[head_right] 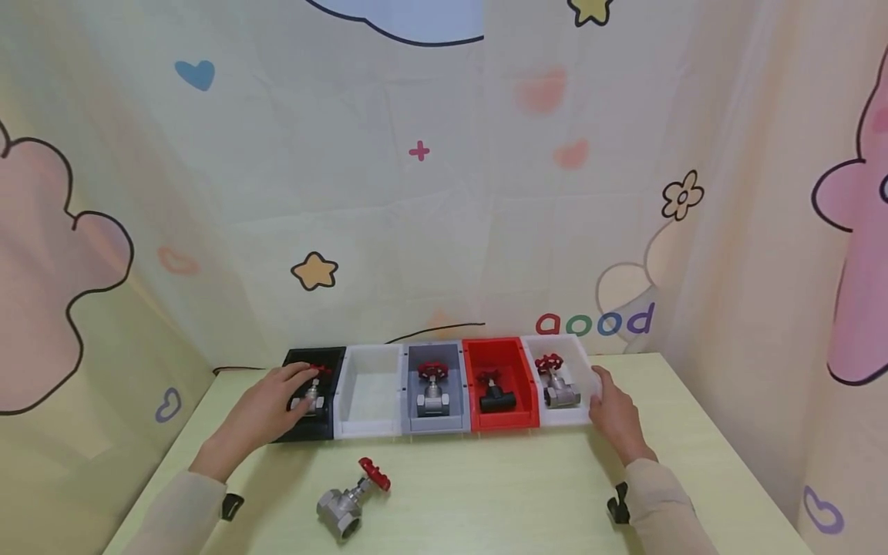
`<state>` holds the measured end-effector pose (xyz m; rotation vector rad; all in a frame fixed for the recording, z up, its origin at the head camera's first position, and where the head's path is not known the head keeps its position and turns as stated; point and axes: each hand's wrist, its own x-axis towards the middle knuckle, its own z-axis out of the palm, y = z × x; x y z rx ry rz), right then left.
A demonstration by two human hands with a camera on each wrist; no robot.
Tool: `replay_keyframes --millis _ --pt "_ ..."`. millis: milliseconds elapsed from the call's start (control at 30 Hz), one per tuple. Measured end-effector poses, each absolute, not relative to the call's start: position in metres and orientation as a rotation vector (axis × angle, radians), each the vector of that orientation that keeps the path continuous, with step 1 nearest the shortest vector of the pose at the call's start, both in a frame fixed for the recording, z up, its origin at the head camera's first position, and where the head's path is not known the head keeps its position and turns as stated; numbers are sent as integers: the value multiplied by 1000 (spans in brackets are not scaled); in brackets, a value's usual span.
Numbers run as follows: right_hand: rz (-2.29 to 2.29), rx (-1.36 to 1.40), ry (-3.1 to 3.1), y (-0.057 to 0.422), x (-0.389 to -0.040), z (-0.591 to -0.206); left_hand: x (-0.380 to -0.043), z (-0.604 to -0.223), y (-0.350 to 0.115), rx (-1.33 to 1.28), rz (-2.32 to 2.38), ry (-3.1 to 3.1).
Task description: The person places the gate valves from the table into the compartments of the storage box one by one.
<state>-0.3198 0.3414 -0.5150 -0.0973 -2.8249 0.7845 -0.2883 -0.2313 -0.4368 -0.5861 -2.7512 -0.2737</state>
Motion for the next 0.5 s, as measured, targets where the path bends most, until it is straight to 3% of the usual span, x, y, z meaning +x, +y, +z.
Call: replay_keyframes --millis 500 --pt "773 -88 -2828 339 -317 -512 -258 -429 -224 -666 -194 -2695"
